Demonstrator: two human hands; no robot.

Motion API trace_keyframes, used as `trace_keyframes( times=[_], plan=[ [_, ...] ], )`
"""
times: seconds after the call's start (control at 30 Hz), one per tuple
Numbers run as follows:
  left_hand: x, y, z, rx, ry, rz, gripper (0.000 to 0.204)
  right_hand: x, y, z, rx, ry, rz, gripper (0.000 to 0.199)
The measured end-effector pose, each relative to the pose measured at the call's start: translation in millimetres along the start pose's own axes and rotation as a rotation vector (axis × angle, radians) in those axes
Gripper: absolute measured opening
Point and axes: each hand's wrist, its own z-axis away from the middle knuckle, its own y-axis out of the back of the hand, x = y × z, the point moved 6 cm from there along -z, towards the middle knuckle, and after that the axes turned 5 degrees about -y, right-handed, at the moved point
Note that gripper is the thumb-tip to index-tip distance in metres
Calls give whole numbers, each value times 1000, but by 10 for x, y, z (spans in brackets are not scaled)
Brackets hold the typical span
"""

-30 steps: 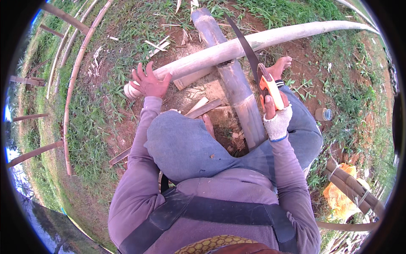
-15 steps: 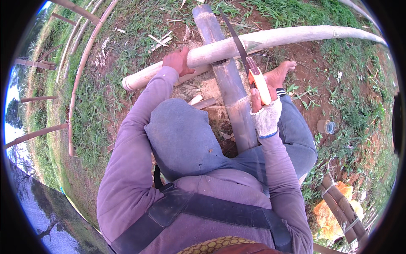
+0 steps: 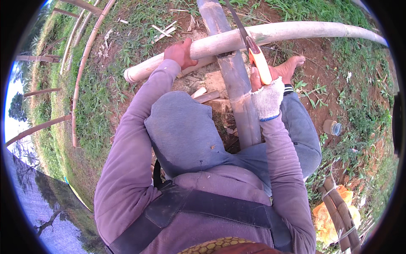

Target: The person sits on the ground and uses a hand saw to cut long bamboo poles into shorter sections. They position the bamboo on a support, saw through it, and move the cut pieces aside. The person repeats this process with multiple bamboo poles.

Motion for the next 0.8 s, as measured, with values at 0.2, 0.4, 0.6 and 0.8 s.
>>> trace_keyframes(
  times=[0.2,0.4,0.6,0.8],
  plan=[
    [-126,-153,51,12,-7,28,78,190,429,884,52,30,-40,22],
    [14,-9,-13,8,-12,5,75,-38,-162,-150,74,16,131,19],
    [-141,-8,19,3,-13,34,73,45,305,651,21,2,-34,19],
    [-106,-110,10,19,-27,39,71,368,400,963,48,-2,-49,23]
  ],
)
